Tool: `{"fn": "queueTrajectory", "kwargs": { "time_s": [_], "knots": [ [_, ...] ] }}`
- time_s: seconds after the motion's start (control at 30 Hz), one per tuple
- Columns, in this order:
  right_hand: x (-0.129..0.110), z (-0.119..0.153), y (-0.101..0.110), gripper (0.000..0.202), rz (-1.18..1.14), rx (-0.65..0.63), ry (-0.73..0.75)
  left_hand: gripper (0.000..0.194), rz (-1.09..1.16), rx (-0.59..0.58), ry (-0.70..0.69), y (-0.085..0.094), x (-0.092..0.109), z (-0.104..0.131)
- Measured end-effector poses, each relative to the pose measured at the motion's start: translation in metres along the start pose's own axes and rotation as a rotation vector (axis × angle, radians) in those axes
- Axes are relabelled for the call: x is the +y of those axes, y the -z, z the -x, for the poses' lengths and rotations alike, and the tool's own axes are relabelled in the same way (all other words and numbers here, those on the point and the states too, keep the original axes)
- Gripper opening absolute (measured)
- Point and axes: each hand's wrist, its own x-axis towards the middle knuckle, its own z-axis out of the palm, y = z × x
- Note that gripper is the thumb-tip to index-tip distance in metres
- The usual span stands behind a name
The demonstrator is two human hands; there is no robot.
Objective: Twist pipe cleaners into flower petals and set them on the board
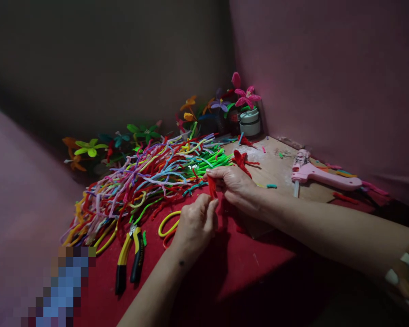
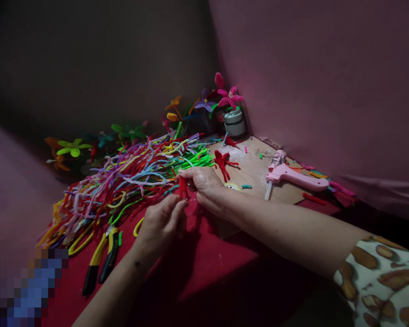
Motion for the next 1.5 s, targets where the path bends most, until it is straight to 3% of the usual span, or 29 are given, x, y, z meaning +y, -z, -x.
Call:
{"fn": "queueTrajectory", "kwargs": {
  "time_s": [0.17, 0.33, 0.57, 0.77, 0.87, 0.97, 1.07, 1.2, 1.27, 1.4, 1.5],
  "knots": [
    [-0.009, -0.005, 0.001, 0.011, -0.017, 0.061, -0.01, 0.011, 0.151, -0.425, 0.209, 0.023, -0.014, -0.011],
    [-0.009, -0.002, -0.001, 0.013, -0.03, 0.002, -0.037, 0.045, 0.432, -0.185, 0.275, 0.026, -0.017, -0.02],
    [0.002, -0.003, 0.001, 0.011, -0.095, -0.083, -0.015, 0.02, 0.532, 0.05, 0.235, 0.002, -0.006, -0.022],
    [0.002, -0.003, 0.002, 0.012, -0.064, -0.063, -0.032, 0.02, 0.723, -0.09, 0.281, 0.006, -0.01, -0.018],
    [-0.001, 0.0, 0.001, 0.015, -0.016, -0.058, -0.026, 0.02, 0.787, -0.102, 0.325, 0.01, -0.012, -0.019],
    [-0.003, 0.002, 0.0, 0.022, 0.096, -0.103, 0.056, 0.021, 0.706, -0.147, 0.369, 0.021, -0.012, -0.02],
    [-0.004, 0.002, 0.001, 0.025, 0.207, -0.182, 0.152, 0.02, 0.463, -0.263, 0.376, 0.043, -0.011, -0.019],
    [-0.005, 0.004, 0.001, 0.019, 0.284, -0.203, 0.18, 0.05, 0.296, -0.115, 0.262, 0.072, -0.007, -0.015],
    [-0.004, 0.005, 0.0, 0.017, 0.324, -0.199, 0.154, 0.055, 0.234, -0.075, 0.215, 0.078, -0.005, -0.014],
    [0.001, 0.01, -0.001, 0.018, 0.377, -0.246, 0.128, 0.038, 0.131, -0.144, 0.121, 0.066, -0.002, -0.016],
    [0.006, 0.013, -0.002, 0.018, 0.378, -0.285, 0.126, 0.033, 0.268, -0.198, 0.154, 0.048, -0.003, -0.019]
  ]
}}
